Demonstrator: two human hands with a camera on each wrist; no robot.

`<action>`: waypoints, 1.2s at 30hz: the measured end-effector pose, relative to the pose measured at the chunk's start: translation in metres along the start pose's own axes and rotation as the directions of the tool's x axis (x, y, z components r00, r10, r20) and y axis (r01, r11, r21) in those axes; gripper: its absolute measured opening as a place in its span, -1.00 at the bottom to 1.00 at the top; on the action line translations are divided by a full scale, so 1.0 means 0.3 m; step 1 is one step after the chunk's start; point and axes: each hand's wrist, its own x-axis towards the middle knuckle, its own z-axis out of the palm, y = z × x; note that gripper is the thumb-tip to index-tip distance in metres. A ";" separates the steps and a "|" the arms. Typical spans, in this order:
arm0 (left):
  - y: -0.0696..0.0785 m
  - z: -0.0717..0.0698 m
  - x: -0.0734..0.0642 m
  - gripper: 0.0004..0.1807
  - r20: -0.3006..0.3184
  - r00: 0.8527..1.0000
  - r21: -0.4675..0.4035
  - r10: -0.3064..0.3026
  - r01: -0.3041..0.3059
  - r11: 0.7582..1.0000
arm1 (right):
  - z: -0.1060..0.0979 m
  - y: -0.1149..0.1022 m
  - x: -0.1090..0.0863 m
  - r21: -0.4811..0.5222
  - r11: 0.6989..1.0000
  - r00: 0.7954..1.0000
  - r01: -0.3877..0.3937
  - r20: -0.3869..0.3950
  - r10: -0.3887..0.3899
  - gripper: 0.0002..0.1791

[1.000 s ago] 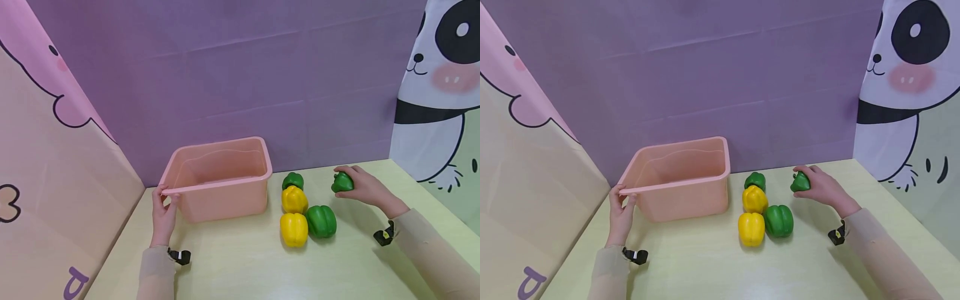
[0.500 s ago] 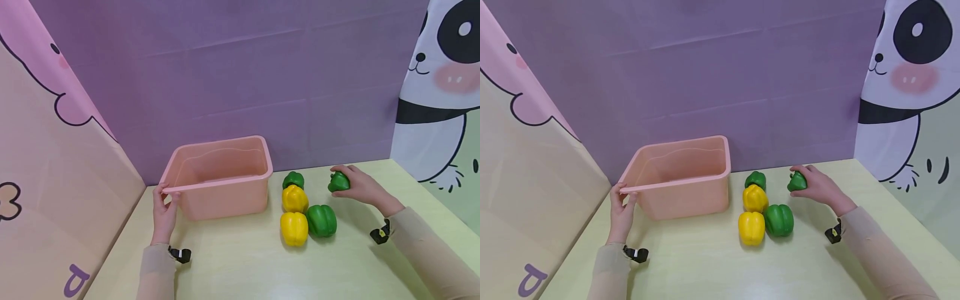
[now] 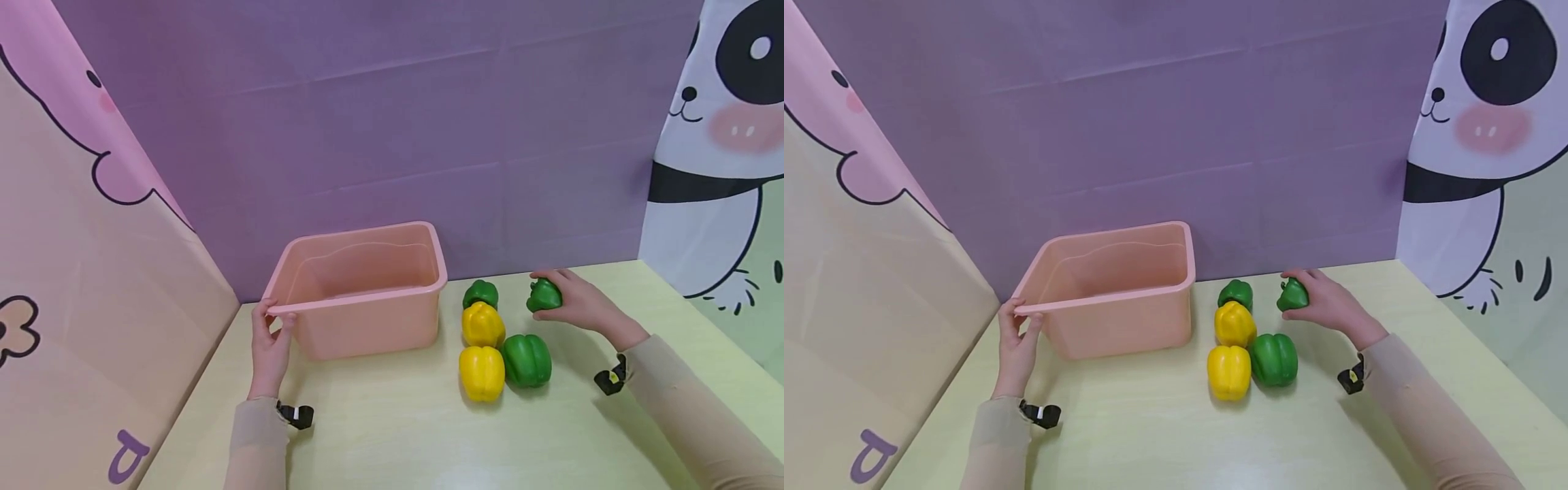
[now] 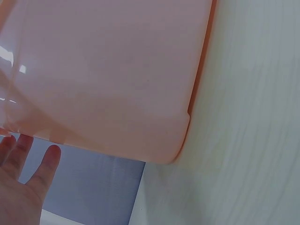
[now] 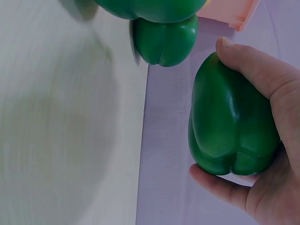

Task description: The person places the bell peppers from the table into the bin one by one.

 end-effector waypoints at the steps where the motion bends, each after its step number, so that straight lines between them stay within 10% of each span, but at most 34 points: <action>1: 0.000 0.000 0.000 -0.48 -0.001 1.000 0.000 0.001 -0.001 1.000 | -0.002 -0.001 0.002 0.001 1.000 1.000 0.003 -0.003 -0.003 -0.18; 36: -0.012 0.006 0.003 -0.49 -0.017 1.000 -0.019 0.019 -0.019 1.000 | -0.080 -0.076 0.075 0.026 1.000 0.999 0.016 -0.033 -0.015 -0.16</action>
